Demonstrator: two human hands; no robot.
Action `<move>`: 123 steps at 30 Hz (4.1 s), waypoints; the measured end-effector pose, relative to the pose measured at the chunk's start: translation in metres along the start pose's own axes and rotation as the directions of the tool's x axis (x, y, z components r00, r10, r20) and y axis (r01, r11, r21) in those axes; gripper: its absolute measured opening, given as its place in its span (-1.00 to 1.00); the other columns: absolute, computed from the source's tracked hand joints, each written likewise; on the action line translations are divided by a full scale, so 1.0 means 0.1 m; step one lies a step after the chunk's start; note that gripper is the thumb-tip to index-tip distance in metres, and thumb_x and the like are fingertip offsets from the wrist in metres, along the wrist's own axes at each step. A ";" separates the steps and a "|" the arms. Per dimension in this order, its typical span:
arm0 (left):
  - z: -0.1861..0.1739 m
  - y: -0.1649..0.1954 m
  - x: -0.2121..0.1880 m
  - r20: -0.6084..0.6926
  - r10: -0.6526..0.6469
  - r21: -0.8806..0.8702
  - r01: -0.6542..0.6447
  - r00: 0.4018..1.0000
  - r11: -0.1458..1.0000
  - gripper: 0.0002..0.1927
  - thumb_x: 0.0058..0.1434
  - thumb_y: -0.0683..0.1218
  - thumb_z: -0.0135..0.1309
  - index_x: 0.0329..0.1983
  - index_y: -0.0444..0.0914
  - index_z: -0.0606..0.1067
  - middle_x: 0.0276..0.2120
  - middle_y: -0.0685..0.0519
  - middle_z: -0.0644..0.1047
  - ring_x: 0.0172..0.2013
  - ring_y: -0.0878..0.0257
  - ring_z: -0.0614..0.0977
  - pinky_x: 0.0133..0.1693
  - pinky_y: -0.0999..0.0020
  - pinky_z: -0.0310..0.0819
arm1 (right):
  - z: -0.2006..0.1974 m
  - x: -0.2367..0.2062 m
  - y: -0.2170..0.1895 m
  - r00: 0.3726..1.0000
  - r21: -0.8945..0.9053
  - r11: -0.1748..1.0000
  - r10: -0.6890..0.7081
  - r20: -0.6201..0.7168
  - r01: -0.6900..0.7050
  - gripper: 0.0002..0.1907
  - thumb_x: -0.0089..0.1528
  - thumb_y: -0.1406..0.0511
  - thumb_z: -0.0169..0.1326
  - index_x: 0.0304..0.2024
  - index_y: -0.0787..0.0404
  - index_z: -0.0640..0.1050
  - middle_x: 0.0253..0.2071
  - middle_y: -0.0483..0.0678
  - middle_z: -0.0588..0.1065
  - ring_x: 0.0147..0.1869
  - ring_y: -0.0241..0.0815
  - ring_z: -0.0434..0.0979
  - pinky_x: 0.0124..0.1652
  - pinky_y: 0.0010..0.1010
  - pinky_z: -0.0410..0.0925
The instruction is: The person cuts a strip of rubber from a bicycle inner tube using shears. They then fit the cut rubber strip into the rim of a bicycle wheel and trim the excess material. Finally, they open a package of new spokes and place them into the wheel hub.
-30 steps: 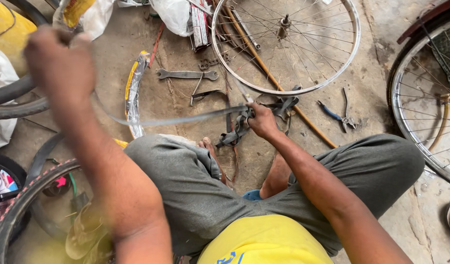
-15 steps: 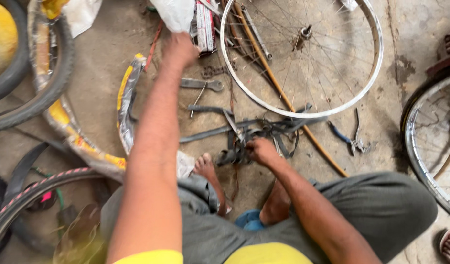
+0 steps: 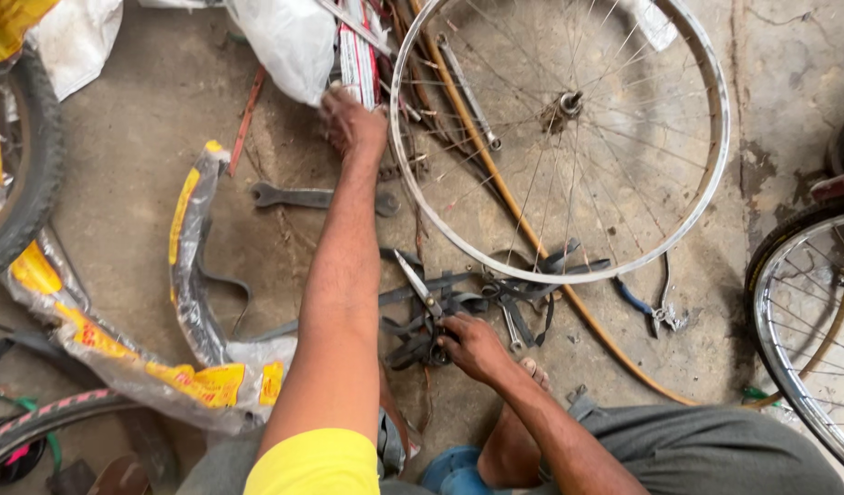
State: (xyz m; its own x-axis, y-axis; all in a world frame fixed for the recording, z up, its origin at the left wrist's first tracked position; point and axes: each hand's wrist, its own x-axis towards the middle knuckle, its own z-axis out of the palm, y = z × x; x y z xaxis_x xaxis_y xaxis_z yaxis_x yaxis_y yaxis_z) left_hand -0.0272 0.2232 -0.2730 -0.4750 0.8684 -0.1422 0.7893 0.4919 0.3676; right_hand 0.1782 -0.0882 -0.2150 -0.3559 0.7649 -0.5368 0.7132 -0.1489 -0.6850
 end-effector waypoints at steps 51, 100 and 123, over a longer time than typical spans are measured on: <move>-2.05 -0.28 -2.52 0.173 0.614 -0.954 -0.023 0.771 0.298 -0.52 0.19 0.17 0.25 0.03 -0.22 0.54 -0.15 0.08 0.64 -0.17 0.28 0.62 -0.08 0.32 0.53 | -0.96 -0.63 -0.75 0.871 0.989 0.049 -0.469 0.145 -0.139 -0.55 0.05 0.38 0.09 0.02 0.34 0.52 -0.41 0.03 0.49 -0.40 -0.13 0.54 -0.39 -0.30 0.48; -1.63 0.28 -2.95 0.178 0.547 -0.553 -0.376 0.818 0.743 -0.73 0.14 -0.32 0.02 -0.07 -0.36 0.41 -0.45 -0.04 0.58 -0.57 0.23 0.65 -0.54 0.32 0.62 | -1.43 -0.78 -0.72 0.936 0.885 0.329 -0.242 -0.257 0.328 -0.58 -0.03 0.50 -0.11 -0.11 0.34 0.53 -0.51 -0.18 0.36 -0.59 -0.41 0.18 -0.61 -0.55 0.13; -1.91 0.40 -3.05 0.421 0.669 -0.692 -0.261 0.613 0.674 -0.73 0.28 0.03 0.16 -0.09 -0.22 0.48 -0.50 0.09 0.55 -0.53 0.31 0.61 -0.47 0.31 0.60 | -1.58 -0.79 -0.51 0.128 -0.579 0.718 -0.663 -0.738 0.385 -0.88 0.38 0.31 0.18 -0.19 0.22 0.53 -0.38 -0.07 0.51 -0.39 -0.26 0.51 -0.43 -0.38 0.38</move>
State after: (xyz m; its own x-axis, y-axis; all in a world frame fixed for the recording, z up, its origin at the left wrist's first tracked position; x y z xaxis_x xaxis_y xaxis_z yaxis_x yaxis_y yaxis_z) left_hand 0.0748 -0.0340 -0.0389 0.4009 0.8873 -0.2279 0.3865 0.0617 0.9202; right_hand 0.2654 -0.0421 -0.0602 -0.0731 0.6590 0.7486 0.7249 0.5507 -0.4139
